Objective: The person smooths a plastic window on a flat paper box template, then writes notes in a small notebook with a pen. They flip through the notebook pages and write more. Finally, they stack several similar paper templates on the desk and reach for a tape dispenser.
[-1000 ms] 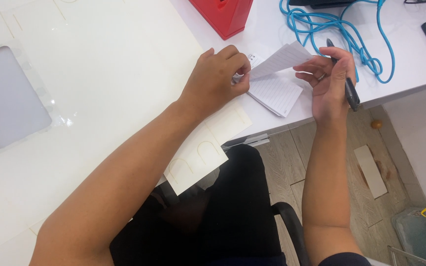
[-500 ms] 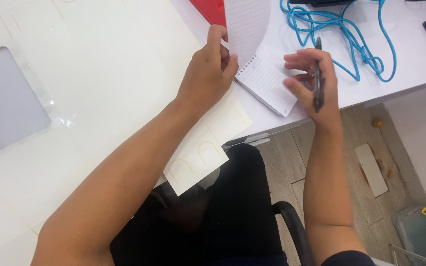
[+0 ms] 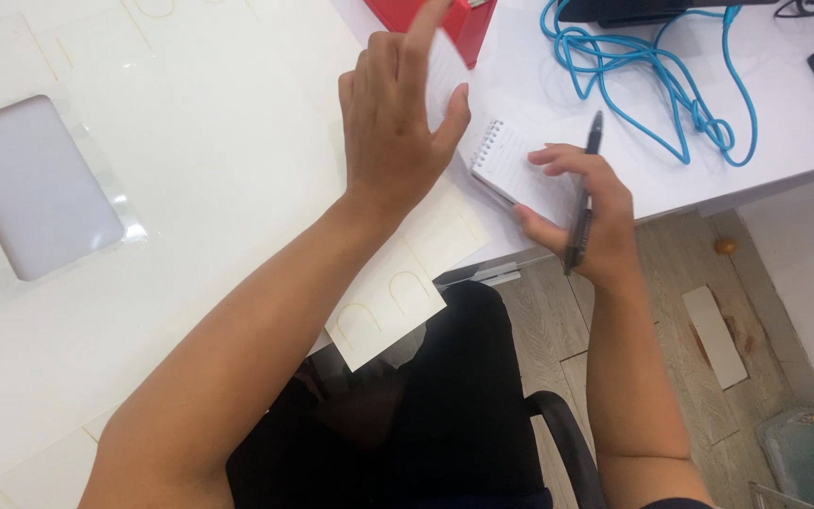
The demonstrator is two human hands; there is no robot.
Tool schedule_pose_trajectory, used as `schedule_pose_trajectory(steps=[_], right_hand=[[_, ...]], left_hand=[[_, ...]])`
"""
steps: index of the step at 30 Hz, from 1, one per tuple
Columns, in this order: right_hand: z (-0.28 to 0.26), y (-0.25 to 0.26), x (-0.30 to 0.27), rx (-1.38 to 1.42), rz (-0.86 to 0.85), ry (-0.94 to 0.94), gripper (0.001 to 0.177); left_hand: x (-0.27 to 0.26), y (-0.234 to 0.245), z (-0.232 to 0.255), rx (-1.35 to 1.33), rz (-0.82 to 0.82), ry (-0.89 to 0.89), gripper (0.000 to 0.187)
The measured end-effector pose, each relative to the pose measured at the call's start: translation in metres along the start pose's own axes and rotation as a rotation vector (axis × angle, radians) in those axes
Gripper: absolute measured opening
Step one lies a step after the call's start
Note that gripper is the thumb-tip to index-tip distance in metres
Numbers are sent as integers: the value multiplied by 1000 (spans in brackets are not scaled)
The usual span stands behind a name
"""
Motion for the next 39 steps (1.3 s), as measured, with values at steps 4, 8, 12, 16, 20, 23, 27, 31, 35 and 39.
schedule_pose_trajectory(steps=[4, 8, 12, 16, 20, 23, 27, 31, 35, 39], right_hand=[[12, 25, 2, 458, 210, 24, 40], [66, 48, -5, 600, 456, -201, 48], [77, 34, 8, 829, 407, -472, 55], [70, -8, -4, 1110, 336, -978, 58], [70, -16, 5, 984, 245, -837, 35], [61, -16, 11, 1066, 229, -851, 48], [66, -12, 16, 1042, 160, -843, 64], [98, 1, 18, 646, -44, -784, 54], [81, -1, 32, 493, -186, -746, 52], [58, 4, 58, -66, -272, -250, 52]], left_hand=[[3, 5, 27, 12, 48, -196, 40], [0, 0, 32, -276, -139, -61, 40], [-13, -23, 32, -397, -287, -39, 41], [-8, -11, 41, -544, -206, -113, 37], [-27, -28, 43, -623, -373, -181, 73], [-28, -32, 46, -577, -428, -193, 62], [-22, -21, 55, -640, -413, -254, 26], [-15, -14, 55, -539, -284, -291, 25], [-28, -34, 44, -199, -267, -417, 56], [-52, -63, 35, -53, -504, -474, 32]])
Point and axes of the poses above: each hand's wrist, its own x-axis towards the middle knuckle, its own y-axis out of the back of the hand, z = x × y, the point moved 10 cm from there along x, towards the middle knuckle, and after that the axes turned 11 degrees about z, right-handed, at the moved point
